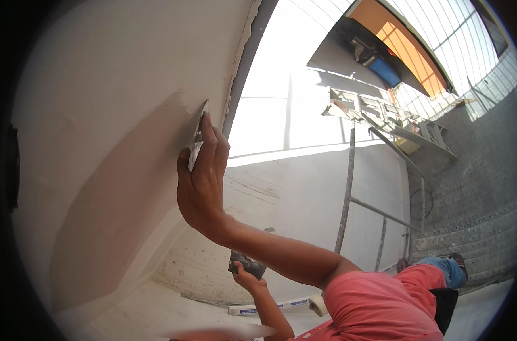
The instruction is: The person applies plaster to a wall using a trowel and hawk. They repeatedly scoop plaster from a board, spread it on the wall, and smooth the surface. The person works on a scaffold in an outdoor construction area.
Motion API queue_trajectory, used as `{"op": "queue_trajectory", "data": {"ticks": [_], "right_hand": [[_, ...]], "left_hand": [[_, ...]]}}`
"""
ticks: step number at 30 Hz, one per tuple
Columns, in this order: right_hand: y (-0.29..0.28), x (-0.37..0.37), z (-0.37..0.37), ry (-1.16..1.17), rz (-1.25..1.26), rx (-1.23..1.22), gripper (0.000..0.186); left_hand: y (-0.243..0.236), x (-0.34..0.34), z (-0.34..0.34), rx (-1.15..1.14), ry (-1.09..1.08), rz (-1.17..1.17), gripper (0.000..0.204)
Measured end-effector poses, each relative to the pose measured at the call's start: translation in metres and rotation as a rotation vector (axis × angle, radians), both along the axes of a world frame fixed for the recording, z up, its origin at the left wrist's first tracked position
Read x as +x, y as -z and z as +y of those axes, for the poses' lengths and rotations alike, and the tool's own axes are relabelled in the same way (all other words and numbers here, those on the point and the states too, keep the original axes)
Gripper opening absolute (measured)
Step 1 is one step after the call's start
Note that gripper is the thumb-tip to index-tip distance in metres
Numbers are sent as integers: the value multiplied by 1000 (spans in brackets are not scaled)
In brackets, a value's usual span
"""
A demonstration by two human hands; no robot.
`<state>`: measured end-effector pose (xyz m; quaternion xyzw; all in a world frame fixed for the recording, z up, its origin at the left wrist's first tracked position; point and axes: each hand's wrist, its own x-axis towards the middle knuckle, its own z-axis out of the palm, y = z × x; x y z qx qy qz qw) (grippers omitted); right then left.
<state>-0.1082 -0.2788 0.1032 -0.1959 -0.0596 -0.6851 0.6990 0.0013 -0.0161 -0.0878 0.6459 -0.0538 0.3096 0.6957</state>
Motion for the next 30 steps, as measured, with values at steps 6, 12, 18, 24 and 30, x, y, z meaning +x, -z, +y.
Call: {"op": "queue_trajectory", "data": {"ticks": [6,12,18,24,30], "right_hand": [[26,-6,57,105,38,-300,78],[169,25,-23,133,254,-1305,71],[241,45,-32,377,248,-1651,67],[269,79,-40,687,758,-1355,58],[303,36,-47,862,1433,-1136,45]], "left_hand": [[-2,-8,7,68,127,-64,50],[17,-19,12,-136,497,266,50],[37,48,-37,187,914,315,29],[9,132,-104,146,1263,503,33],[-8,161,-147,350,1461,300,48]]}}
